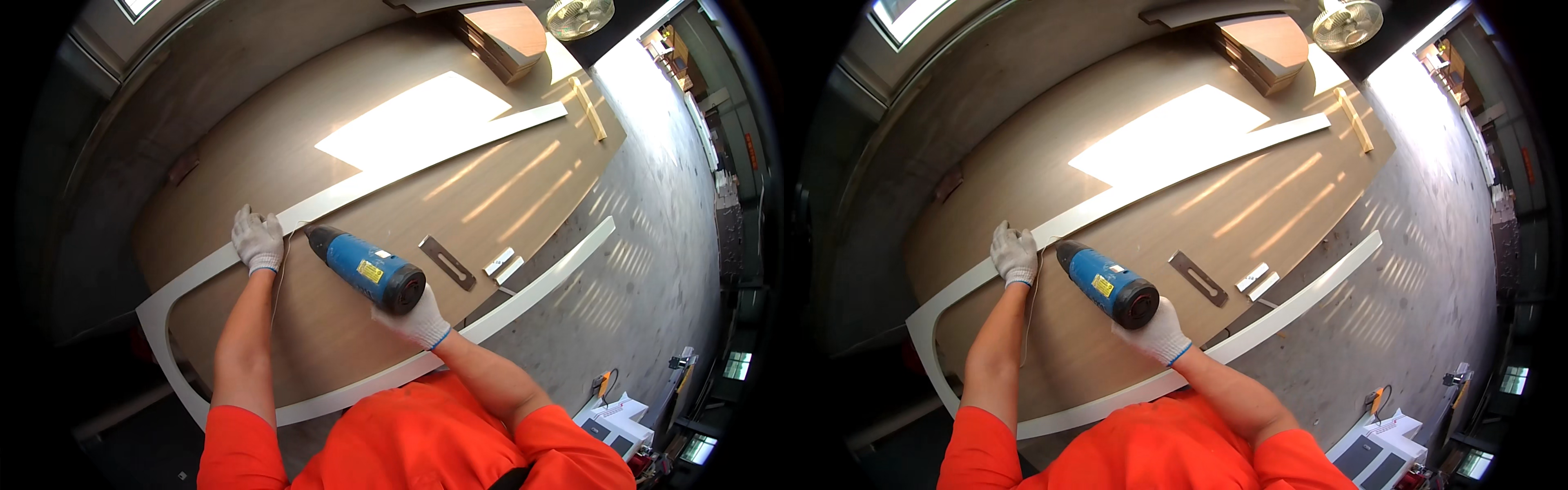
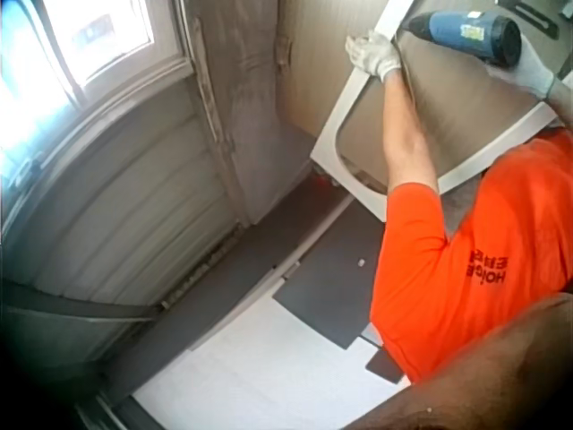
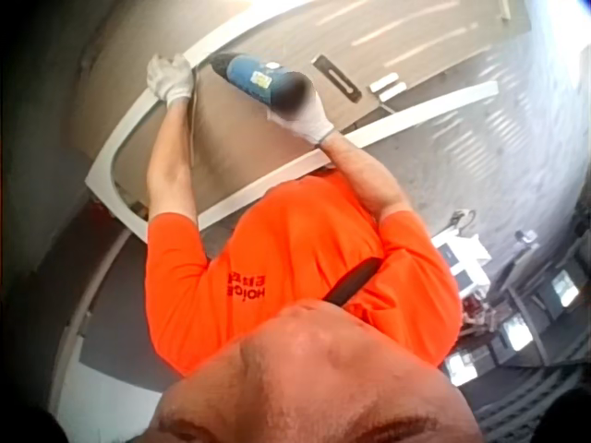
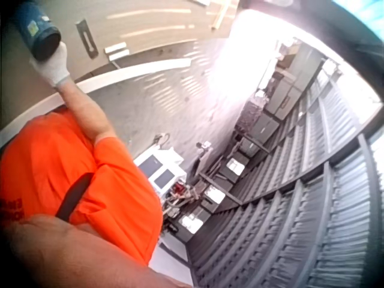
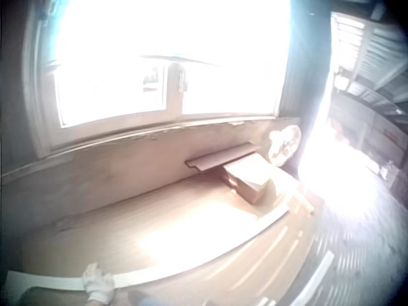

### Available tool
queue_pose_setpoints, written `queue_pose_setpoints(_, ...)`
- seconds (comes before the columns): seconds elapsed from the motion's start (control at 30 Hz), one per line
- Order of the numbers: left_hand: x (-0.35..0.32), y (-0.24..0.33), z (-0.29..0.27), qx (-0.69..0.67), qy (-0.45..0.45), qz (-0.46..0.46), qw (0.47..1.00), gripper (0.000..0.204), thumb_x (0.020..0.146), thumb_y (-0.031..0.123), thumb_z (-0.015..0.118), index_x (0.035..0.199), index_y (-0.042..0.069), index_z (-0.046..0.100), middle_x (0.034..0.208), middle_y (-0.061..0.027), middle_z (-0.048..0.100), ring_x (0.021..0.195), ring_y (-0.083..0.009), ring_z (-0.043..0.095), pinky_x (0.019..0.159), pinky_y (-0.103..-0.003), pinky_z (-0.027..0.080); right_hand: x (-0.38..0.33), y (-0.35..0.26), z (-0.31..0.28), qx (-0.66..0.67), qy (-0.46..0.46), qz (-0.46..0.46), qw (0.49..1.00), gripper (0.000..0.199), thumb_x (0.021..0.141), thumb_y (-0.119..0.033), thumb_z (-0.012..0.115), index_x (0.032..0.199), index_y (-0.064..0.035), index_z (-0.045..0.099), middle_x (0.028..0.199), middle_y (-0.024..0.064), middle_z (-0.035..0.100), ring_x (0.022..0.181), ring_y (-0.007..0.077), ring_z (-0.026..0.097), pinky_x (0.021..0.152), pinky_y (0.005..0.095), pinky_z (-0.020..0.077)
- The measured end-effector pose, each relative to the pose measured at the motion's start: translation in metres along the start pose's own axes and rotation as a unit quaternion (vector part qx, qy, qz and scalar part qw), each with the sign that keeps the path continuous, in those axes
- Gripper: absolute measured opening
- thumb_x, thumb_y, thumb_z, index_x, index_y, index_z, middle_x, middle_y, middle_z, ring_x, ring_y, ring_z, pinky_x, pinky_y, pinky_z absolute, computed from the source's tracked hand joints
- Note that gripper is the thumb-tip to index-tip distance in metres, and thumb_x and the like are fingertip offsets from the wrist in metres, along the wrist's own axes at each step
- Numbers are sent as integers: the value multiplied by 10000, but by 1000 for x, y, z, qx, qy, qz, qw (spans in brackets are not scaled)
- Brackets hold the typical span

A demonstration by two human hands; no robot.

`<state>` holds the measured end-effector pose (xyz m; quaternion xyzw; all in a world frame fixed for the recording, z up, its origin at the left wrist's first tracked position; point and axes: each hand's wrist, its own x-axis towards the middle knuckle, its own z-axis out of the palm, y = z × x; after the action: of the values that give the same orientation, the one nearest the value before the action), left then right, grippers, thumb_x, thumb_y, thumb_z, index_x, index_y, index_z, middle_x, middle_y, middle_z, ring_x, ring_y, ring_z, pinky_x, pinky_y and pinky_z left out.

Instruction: The person uses a heat gun to soften a white plastic strip and presses it onto the edge of a large wooden board. They then use a utility knife to trim the excess plastic along the board's edge and smooth the strip with a wooden block. The person repeats this process for multiple sections of the board's perimeter.

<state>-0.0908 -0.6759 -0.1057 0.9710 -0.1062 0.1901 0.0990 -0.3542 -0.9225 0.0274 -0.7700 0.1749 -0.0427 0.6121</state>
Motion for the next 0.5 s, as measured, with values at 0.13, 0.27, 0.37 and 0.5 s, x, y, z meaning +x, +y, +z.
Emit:
queue_pose_setpoints(0.13,2,8,-3,-10,-8,-21,1000,301,963,334,679,946,34,694,1481,-197,619,1421,-374,530,1178,-522,405,6,10,-18,31,38,0,999,335,807,-164,839,1087,-24,719,1003,120,790,978,234,791,868,355,620)
queue_pose_setpoints(0.27,3,6,-3,-8,-23,-25,999,297,954,341,685,963,44,687,1490,-185,612,1436,-366,515,1185,-516,396,7,15,-53,132,101,35,985,360,806,-109,830,1118,8,693,1040,79,763,960,164,758,861,330,604)
queue_pose_setpoints(0.37,2,5,-1,-10,-24,-36,999,303,952,348,683,978,47,688,1500,-183,607,1449,-365,504,1196,-516,385,11,23,-92,136,96,84,982,447,795,-71,819,1196,23,645,1088,57,720,971,130,718,863,323,599)
queue_pose_setpoints(0.5,2,7,-2,-6,-26,-50,998,292,967,325,658,985,35,690,1516,-193,606,1451,-368,509,1214,-514,380,17,35,-138,139,151,84,975,451,796,-63,787,1216,10,641,1082,49,714,969,141,716,867,331,600)
